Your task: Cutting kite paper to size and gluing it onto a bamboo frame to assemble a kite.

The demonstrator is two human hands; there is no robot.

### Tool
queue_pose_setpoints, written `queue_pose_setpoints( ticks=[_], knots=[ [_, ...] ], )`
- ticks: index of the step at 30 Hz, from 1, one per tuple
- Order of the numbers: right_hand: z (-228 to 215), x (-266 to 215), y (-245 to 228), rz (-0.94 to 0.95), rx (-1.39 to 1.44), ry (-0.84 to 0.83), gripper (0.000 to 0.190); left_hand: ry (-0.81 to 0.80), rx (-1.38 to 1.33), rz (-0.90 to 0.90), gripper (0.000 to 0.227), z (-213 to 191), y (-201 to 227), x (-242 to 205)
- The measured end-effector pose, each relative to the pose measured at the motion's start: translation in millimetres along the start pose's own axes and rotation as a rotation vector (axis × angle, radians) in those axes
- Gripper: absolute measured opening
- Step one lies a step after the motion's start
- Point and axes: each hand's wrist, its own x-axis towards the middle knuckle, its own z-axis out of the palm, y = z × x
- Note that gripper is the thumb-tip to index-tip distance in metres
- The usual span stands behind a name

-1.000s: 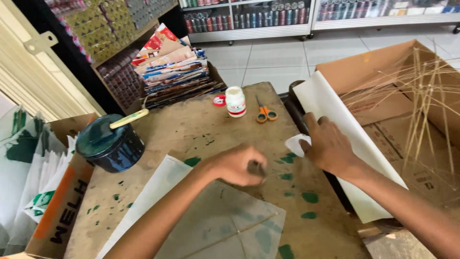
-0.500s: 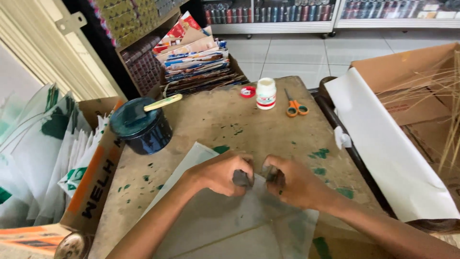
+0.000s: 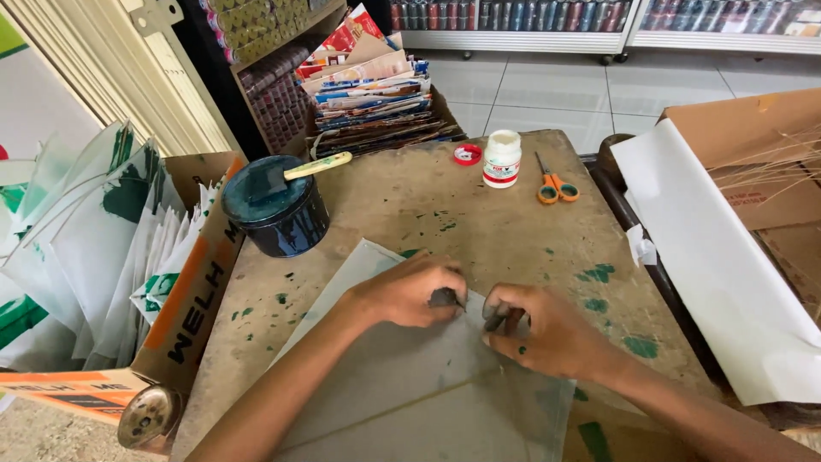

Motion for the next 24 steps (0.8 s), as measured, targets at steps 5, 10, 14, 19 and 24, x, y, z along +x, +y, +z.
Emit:
queue_pose_setpoints(
  ticks=[5, 10, 14, 19, 24],
  knots=[
    [6.4, 18.7, 26.0, -0.061, 0.062, 0.053, 0.036, 0.121, -0.217, -0.081, 0.013, -16.0, -8.2, -0.5],
    [2.8, 48.8, 38.1, -0.116, 0.047, 0.079, 0.03, 0.184, -0.233, -0.144, 0.017, -25.2, -20.8, 3.8],
    [-3.5, 63.0, 36.3, -0.185, 0.058, 0.167, 0.029, 0.249, -0.234, -0.248, 0.023, -25.6, -35.8, 8.4],
    [-14.5, 69.3, 24.8, -0.204, 0.056, 0.239, 0.032, 0.306, -0.239, -0.312, 0.028, -31.6, -44.1, 6.9],
    [-18.0, 71.5, 32.6, -0.183, -0.058, 0.248, 0.023, 0.35, -0.194, -0.342, 0.026, -29.5, -57.0, 14.3]
  ],
)
